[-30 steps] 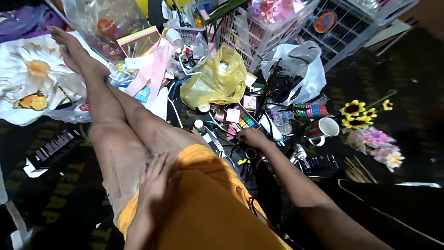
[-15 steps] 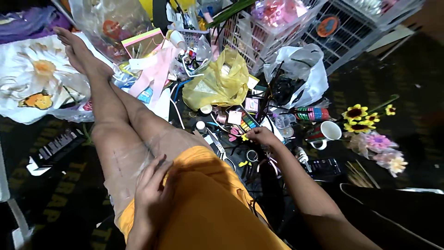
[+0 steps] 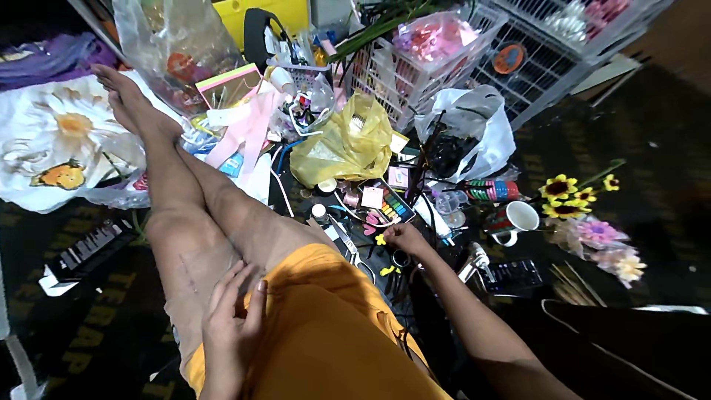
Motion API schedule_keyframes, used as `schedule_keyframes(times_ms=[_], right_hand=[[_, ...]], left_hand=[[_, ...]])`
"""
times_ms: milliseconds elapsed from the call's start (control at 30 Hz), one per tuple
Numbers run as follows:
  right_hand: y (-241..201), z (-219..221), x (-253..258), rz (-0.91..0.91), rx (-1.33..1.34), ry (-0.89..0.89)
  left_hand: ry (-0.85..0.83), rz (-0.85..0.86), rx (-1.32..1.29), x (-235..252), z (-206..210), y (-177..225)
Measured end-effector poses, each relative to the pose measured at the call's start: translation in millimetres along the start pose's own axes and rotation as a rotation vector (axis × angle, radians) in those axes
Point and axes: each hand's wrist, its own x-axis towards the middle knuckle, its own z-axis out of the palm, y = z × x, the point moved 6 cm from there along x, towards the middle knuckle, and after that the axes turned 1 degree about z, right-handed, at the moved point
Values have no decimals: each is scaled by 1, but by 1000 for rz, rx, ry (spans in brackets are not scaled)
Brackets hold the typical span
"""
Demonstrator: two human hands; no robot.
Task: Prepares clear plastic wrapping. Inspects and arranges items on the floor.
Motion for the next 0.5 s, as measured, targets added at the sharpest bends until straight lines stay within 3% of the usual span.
schedule_keyframes(times_ms=[267, 500], right_hand=[[0, 6, -8, 34, 145, 78], [6, 4, -8, 54, 148, 120]], left_hand=[[135, 135, -15, -22, 9, 3], [141, 116, 27, -25, 12, -5]])
